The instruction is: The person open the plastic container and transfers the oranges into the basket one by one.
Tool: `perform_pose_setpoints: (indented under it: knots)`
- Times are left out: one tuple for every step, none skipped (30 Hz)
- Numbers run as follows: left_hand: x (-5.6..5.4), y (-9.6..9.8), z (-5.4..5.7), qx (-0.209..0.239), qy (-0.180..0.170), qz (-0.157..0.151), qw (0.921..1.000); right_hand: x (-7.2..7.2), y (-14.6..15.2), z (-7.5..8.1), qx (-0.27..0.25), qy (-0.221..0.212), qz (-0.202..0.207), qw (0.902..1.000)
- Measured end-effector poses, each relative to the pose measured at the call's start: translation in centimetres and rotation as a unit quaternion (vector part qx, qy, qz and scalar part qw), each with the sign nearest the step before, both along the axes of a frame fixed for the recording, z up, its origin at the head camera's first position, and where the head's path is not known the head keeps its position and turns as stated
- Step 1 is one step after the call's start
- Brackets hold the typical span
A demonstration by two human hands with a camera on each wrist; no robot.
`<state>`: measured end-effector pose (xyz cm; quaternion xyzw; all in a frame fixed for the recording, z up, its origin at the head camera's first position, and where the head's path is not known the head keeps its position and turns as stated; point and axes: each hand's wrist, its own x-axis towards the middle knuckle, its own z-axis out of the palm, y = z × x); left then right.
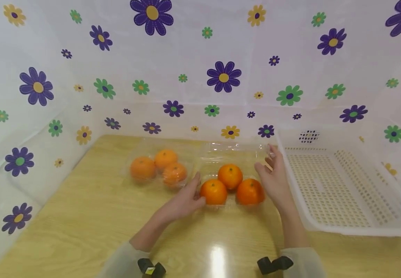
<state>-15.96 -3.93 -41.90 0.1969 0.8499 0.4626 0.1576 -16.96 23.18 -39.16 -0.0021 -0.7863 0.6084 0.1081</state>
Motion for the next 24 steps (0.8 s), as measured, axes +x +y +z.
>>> perform_pose_setpoints:
  knots:
    - [0.1,0.1,0.0,-0.003,0.002,0.001,1.0000,-0.2,0.0,-0.2,0.004,-0.002,0.000,1.0000]
    - [0.2,0.1,0.0,-0.007,0.002,0.001,1.0000,-0.3,0.0,-0.4,0.008,-0.007,0.001,0.9999]
    - [0.4,0.2,0.0,-0.009,0.000,0.000,1.0000,-0.3,0.1,-0.7,0.015,-0.014,0.001,0.9998]
    - [0.6,0.3,0.0,-0.012,-0.003,-0.003,0.9999,-0.2,0.2,-0.9,0.022,-0.023,0.001,0.9995]
    - [0.7,0.4,-0.1,-0.014,-0.006,-0.006,0.9999,-0.1,0.3,-1.1,0.029,-0.033,0.001,0.9990]
    - [0.9,0.5,-0.2,-0.015,-0.011,-0.010,0.9998,0.1,0.4,-1.3,0.035,-0.043,0.001,0.9985]
    - [1.0,0.5,-0.4,-0.015,-0.015,-0.014,0.9997,0.2,0.5,-1.4,0.039,-0.051,0.000,0.9980]
    - [1.1,0.6,-0.4,-0.011,-0.020,-0.017,0.9996,0.3,0.5,-1.5,0.040,-0.057,0.002,0.9976]
    - [1.1,0.6,-0.5,-0.007,-0.023,-0.020,0.9995,0.3,0.6,-1.6,0.040,-0.060,0.002,0.9974]
    - [1.1,0.5,-0.6,-0.004,-0.024,-0.022,0.9995,0.2,0.6,-1.6,0.042,-0.060,0.002,0.9973]
    - [1.1,0.5,-0.6,-0.002,-0.024,-0.023,0.9995,0.0,0.6,-1.6,0.043,-0.057,0.004,0.9974]
    - [0.9,0.4,-0.5,-0.002,-0.021,-0.023,0.9995,-0.2,0.6,-1.6,0.043,-0.053,0.007,0.9976]
    - [0.8,0.3,-0.4,0.000,-0.020,-0.024,0.9995,-0.6,0.6,-1.6,0.044,-0.051,0.009,0.9977]
    - [0.6,0.1,-0.4,0.000,-0.020,-0.027,0.9995,-1.0,0.5,-1.5,0.049,-0.049,0.011,0.9975]
    - [0.5,0.0,-0.3,0.000,-0.018,-0.030,0.9994,-1.3,0.5,-1.5,0.055,-0.051,0.013,0.9971]
    - [0.3,-0.1,-0.3,-0.001,-0.019,-0.034,0.9992,-1.6,0.5,-1.5,0.060,-0.053,0.016,0.9967]
    - [0.2,-0.3,-0.2,-0.004,-0.016,-0.037,0.9992,-1.9,0.5,-1.4,0.064,-0.055,0.019,0.9963]
    - [0.0,-0.4,-0.2,-0.003,-0.016,-0.041,0.9990,-2.2,0.4,-1.4,0.067,-0.057,0.022,0.9959]
    - [-0.1,-0.5,-0.1,0.000,-0.018,-0.047,0.9987,-2.5,0.4,-1.3,0.071,-0.059,0.021,0.9955]
    - [-0.3,-0.6,0.0,0.001,-0.016,-0.052,0.9985,-2.8,0.3,-1.2,0.075,-0.061,0.018,0.9952]
    - [-0.3,-0.7,0.2,0.002,-0.015,-0.056,0.9983,-3.1,0.2,-1.1,0.076,-0.062,0.015,0.9951]
    - [-0.4,-0.8,0.3,0.000,-0.012,-0.057,0.9983,-3.3,0.1,-1.0,0.077,-0.061,0.012,0.9951]
    - [-0.4,-0.9,0.4,-0.001,-0.010,-0.058,0.9983,-3.5,0.1,-1.0,0.077,-0.059,0.008,0.9953]
    - [-0.4,-0.9,0.4,0.000,-0.013,-0.058,0.9983,-3.7,0.0,-1.0,0.077,-0.060,0.006,0.9953]
